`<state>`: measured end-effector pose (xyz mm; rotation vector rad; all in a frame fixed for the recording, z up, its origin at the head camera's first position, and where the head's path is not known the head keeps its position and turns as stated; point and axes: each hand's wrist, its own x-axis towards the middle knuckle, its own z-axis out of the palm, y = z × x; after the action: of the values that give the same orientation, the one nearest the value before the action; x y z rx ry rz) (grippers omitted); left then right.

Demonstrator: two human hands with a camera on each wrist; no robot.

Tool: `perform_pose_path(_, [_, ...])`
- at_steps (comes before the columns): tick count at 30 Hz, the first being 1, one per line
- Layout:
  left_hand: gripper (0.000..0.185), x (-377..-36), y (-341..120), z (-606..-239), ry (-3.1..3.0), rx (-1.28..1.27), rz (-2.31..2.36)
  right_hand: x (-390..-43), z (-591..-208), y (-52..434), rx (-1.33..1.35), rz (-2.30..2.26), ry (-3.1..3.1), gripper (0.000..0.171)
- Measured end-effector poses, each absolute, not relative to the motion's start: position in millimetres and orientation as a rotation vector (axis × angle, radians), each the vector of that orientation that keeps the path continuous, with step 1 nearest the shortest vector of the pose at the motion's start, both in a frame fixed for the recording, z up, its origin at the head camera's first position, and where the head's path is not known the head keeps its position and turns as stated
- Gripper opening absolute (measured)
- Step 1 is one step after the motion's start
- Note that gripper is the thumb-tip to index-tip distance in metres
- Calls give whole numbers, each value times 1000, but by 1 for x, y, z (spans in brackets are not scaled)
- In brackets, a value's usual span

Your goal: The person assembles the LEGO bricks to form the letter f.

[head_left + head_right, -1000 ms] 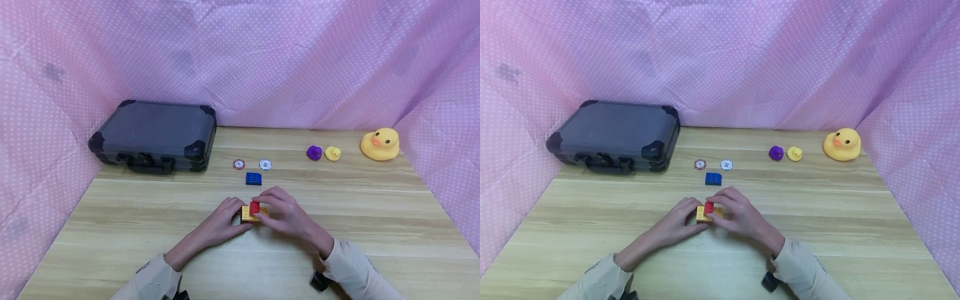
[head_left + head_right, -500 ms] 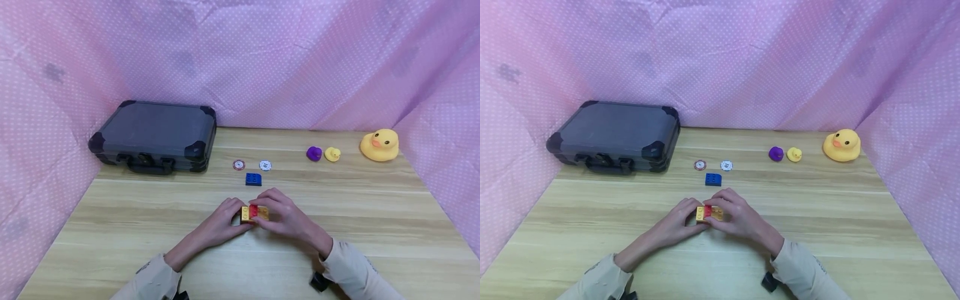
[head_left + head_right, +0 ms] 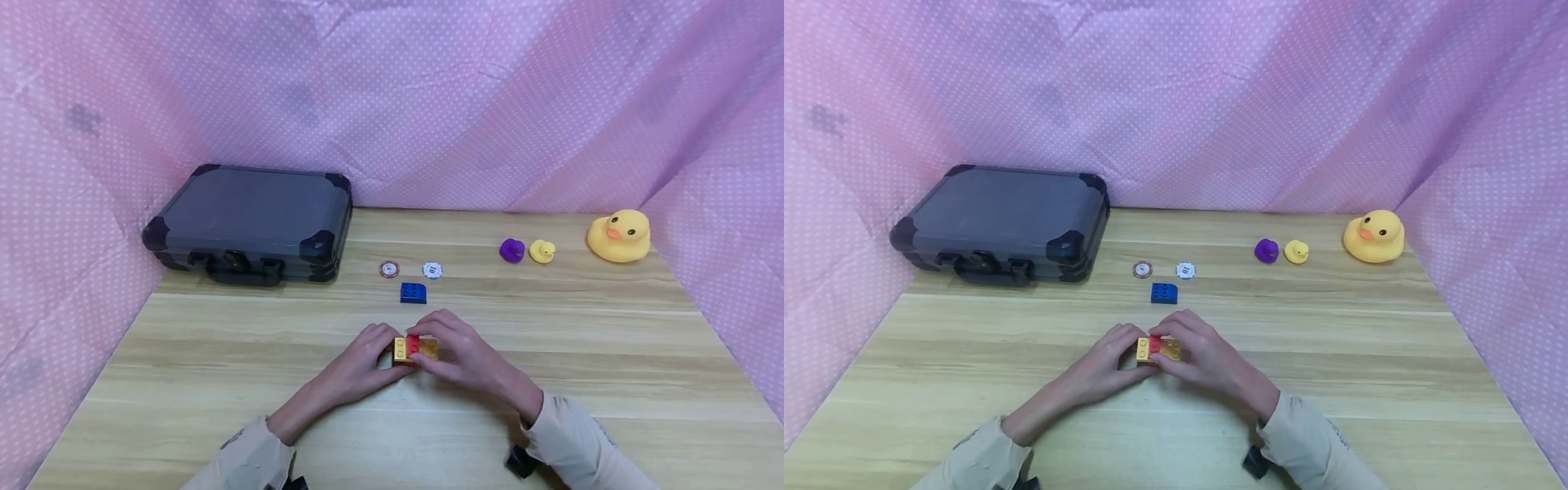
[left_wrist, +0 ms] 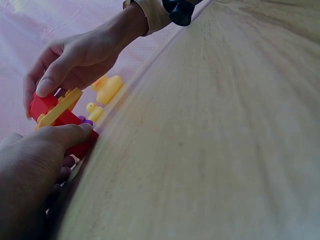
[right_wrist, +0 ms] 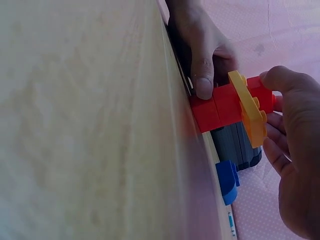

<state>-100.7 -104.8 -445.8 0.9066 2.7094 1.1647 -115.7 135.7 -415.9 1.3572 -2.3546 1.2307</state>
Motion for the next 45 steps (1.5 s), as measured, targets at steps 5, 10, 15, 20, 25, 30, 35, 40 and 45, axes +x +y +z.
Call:
perform_pose_path(5, [31,-101,-104,-446,2711,908,1169,-115,-415,136,1370,1188,-2355,30])
perform_pose_path(10, [32,-101,-103,-446,2707,907,1170,-114,-415,136,1359,1193,-2365,28])
perform_pose_path(15, [33,-101,-103,-446,2712,899,1172,-114,-414,133,1377,1201,-2358,27])
perform_pose_path(20, [33,-100,-104,-446,2706,901,1180,-113,-416,132,1361,1233,-2366,27])
perform_pose_path(25, [33,-101,-104,-447,2710,911,1190,-113,-418,132,1333,1270,-2394,26])
perform_pose_path(30, [34,-101,-104,-447,2709,910,1180,-113,-422,132,1335,1311,-2381,27])
perform_pose_path(35, [35,-102,-104,-446,2726,908,1160,-115,-423,132,1319,1397,-2394,28])
perform_pose_path(40, [34,-102,-105,-446,2718,907,1149,-115,-424,132,1306,1436,-2432,28])
perform_pose_path(45, [33,-101,-104,-446,2711,910,1158,-114,-424,133,1276,1414,-2462,30])
